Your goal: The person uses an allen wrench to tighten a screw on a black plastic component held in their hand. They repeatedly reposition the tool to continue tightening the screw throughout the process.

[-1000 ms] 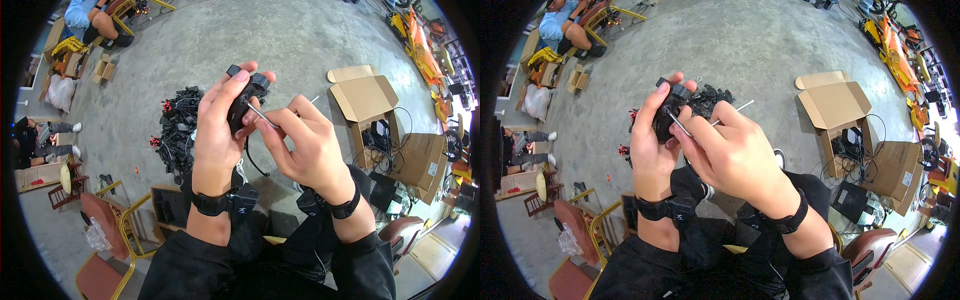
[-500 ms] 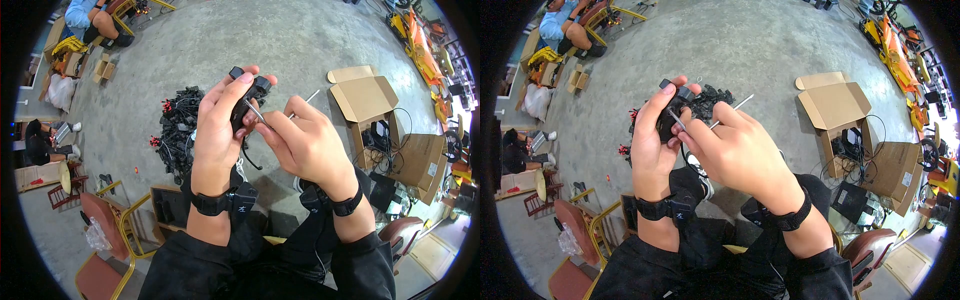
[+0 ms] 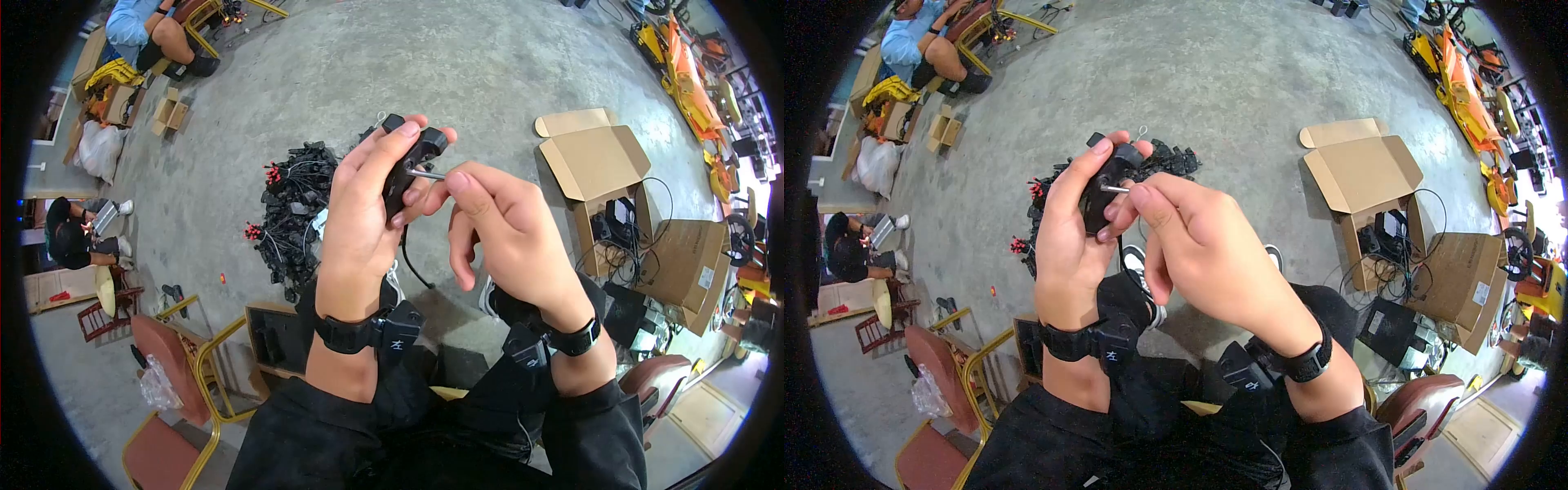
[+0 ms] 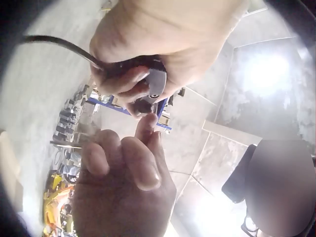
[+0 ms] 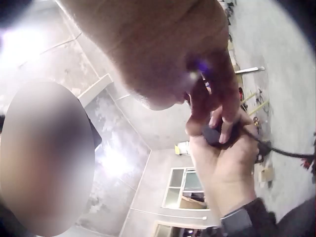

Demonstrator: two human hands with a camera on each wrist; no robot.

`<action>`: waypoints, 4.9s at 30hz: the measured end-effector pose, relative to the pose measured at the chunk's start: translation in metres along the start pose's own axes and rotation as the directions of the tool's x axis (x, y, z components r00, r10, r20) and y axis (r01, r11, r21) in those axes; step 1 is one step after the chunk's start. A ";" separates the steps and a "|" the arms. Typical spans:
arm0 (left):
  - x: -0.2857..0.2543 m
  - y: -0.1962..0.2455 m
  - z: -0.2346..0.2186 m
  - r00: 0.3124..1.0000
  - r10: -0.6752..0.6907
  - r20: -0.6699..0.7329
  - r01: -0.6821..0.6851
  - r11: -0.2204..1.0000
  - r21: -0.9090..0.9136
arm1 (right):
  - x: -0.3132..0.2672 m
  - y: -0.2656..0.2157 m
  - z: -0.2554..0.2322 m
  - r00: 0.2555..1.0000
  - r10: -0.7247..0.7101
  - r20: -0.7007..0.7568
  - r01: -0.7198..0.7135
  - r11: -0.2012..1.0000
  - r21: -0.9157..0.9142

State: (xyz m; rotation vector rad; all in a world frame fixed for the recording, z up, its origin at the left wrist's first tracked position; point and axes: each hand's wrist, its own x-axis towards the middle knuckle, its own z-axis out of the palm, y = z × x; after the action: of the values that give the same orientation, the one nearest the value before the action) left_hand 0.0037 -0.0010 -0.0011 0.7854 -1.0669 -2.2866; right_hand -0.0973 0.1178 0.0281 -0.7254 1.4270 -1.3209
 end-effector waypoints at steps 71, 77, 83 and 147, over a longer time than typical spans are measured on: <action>-0.005 0.000 0.007 0.990 0.131 -0.048 -0.125 0.986 0.114 | 0.008 0.025 -0.001 0.740 -0.673 0.019 0.468 0.494 -0.733; 0.000 -0.002 0.002 0.987 0.152 -0.042 -0.155 0.986 -0.067 | 0.002 0.012 -0.001 0.961 -0.253 -0.111 0.209 0.929 -0.304; -0.004 0.001 0.006 0.994 0.105 -0.025 -0.107 0.992 -0.067 | 0.011 0.028 0.002 0.744 -0.666 -0.045 0.517 0.618 -0.593; -0.002 0.001 0.009 0.983 0.171 -0.062 -0.173 0.984 -0.031 | 0.018 0.033 0.007 0.637 -0.770 -0.022 0.478 0.418 -0.773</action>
State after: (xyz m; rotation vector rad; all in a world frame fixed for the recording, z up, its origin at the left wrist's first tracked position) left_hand -0.0005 0.0041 0.0049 0.7129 -1.0221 -2.1185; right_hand -0.0898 0.1063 -0.0077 -1.7882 2.1570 -1.5086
